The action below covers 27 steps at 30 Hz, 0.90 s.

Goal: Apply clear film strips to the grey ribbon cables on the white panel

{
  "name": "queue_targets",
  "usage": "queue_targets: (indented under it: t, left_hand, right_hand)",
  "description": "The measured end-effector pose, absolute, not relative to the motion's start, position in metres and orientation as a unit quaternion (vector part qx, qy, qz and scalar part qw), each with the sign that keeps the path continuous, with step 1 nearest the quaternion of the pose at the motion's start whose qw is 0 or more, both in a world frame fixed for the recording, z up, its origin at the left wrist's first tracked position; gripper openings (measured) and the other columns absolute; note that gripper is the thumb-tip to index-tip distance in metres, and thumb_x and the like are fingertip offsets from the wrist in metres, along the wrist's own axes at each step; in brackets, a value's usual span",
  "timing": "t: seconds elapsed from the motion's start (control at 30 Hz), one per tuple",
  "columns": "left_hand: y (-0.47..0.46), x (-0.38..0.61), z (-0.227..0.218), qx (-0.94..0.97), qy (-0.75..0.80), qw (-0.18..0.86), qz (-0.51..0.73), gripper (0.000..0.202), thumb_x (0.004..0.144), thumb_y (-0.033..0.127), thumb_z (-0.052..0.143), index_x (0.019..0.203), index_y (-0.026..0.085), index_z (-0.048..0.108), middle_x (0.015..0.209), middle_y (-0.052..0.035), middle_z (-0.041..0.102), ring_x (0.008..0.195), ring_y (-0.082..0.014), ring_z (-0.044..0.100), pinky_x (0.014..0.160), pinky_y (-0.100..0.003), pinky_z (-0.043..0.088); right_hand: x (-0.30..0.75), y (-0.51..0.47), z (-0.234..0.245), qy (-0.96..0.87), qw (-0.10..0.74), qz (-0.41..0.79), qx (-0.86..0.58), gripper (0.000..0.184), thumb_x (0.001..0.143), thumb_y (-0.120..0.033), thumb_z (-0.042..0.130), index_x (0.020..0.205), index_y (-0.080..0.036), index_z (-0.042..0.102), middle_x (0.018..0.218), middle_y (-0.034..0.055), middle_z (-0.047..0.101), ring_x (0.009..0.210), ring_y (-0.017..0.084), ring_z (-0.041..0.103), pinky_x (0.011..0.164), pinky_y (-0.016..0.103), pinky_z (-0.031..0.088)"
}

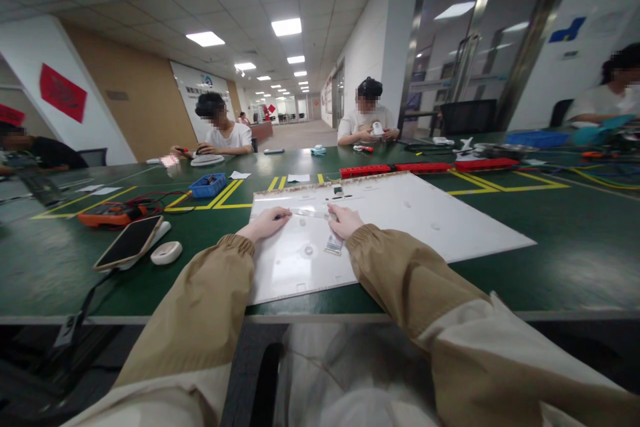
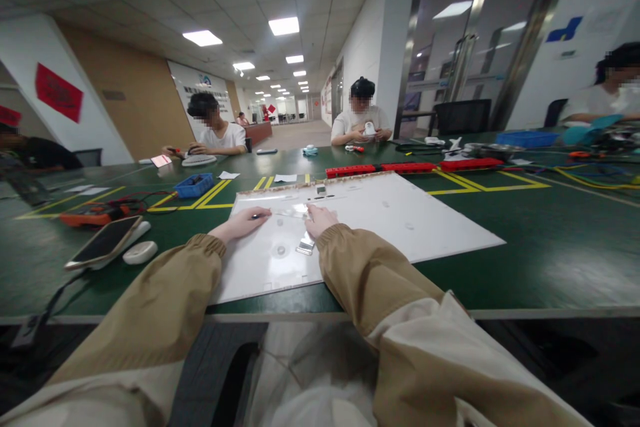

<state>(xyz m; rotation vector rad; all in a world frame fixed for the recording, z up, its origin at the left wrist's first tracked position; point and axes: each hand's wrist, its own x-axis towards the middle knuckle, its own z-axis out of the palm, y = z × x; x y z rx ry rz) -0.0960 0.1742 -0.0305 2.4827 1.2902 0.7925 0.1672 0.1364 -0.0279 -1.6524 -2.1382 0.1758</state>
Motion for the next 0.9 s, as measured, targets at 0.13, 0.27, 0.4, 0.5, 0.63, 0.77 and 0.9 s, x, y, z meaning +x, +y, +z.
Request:
queue_targets:
  t: [0.13, 0.27, 0.4, 0.5, 0.63, 0.77, 0.9]
  left_hand:
    - [0.1741, -0.0956, -0.0306, 0.848, 0.441, 0.116, 0.272, 0.031, 0.082, 0.032, 0.050, 0.101, 0.016, 0.068, 0.113, -0.0102, 0.067, 0.107, -0.0231, 0.060, 0.100, -0.037, 0.043]
    - [0.1744, -0.0958, -0.0309, 0.848, 0.441, 0.116, 0.272, 0.030, 0.082, 0.032, 0.050, 0.101, 0.017, 0.068, 0.113, -0.0082, 0.067, 0.107, -0.0226, 0.060, 0.099, -0.036, 0.044]
    - [0.1745, -0.0961, -0.0307, 0.847, 0.443, 0.115, 0.270, 0.031, 0.082, 0.032, 0.050, 0.102, 0.017, 0.068, 0.113, -0.0081, 0.067, 0.107, -0.0225, 0.060, 0.099, -0.035, 0.044]
    - [0.1742, -0.0961, -0.0304, 0.848, 0.444, 0.114, 0.267, 0.031, 0.082, 0.032, 0.050, 0.103, 0.017, 0.068, 0.114, -0.0083, 0.067, 0.108, -0.0226, 0.060, 0.099, -0.035, 0.043]
    - [0.1732, -0.0959, -0.0297, 0.848, 0.446, 0.113, 0.264, 0.033, 0.083, 0.032, 0.048, 0.104, 0.015, 0.067, 0.115, -0.0095, 0.066, 0.109, -0.0228, 0.059, 0.100, -0.035, 0.043]
    - [0.1724, -0.0955, -0.0291, 0.848, 0.447, 0.115, 0.262, 0.034, 0.083, 0.033, 0.048, 0.104, 0.015, 0.067, 0.115, -0.0100, 0.066, 0.109, -0.0225, 0.059, 0.100, -0.033, 0.043]
    - [0.1727, -0.0956, -0.0293, 0.847, 0.447, 0.116, 0.262, 0.033, 0.083, 0.033, 0.049, 0.103, 0.015, 0.067, 0.116, -0.0095, 0.066, 0.108, -0.0229, 0.059, 0.100, -0.034, 0.043]
  right_hand:
    - [0.1675, 0.1348, -0.0279, -0.781, 0.230, 0.062, -0.577, 0.068, 0.077, -0.020, 0.048, 0.143, -0.016, 0.031, 0.133, 0.0095, 0.052, 0.119, 0.027, 0.049, 0.098, 0.041, 0.038]
    - [0.1670, 0.1342, -0.0279, -0.788, 0.229, 0.082, -0.566, 0.068, 0.076, -0.019, 0.049, 0.142, -0.017, 0.033, 0.131, 0.0050, 0.055, 0.122, 0.024, 0.046, 0.101, 0.036, 0.036]
    - [0.1659, 0.1349, -0.0285, -0.782, 0.219, 0.081, -0.578, 0.061, 0.077, -0.024, 0.050, 0.137, -0.020, 0.040, 0.130, 0.0047, 0.055, 0.120, 0.025, 0.048, 0.100, 0.038, 0.036]
    - [0.1651, 0.1354, -0.0287, -0.778, 0.206, 0.075, -0.589, 0.059, 0.079, -0.026, 0.049, 0.136, -0.019, 0.040, 0.131, 0.0072, 0.055, 0.121, 0.027, 0.047, 0.099, 0.039, 0.036]
    - [0.1649, 0.1346, -0.0276, -0.774, 0.221, 0.074, -0.589, 0.066, 0.081, -0.024, 0.047, 0.143, -0.015, 0.029, 0.136, 0.0110, 0.049, 0.125, 0.027, 0.043, 0.101, 0.040, 0.034]
    - [0.1645, 0.1316, -0.0246, -0.788, 0.249, 0.099, -0.554, 0.065, 0.084, -0.024, 0.046, 0.145, -0.017, 0.026, 0.136, 0.0053, 0.051, 0.127, 0.023, 0.041, 0.104, 0.035, 0.031]
    - [0.1635, 0.1318, -0.0238, -0.773, 0.246, 0.123, -0.572, 0.057, 0.091, -0.034, 0.040, 0.143, -0.014, 0.030, 0.130, 0.0058, 0.056, 0.126, 0.023, 0.043, 0.105, 0.034, 0.031]
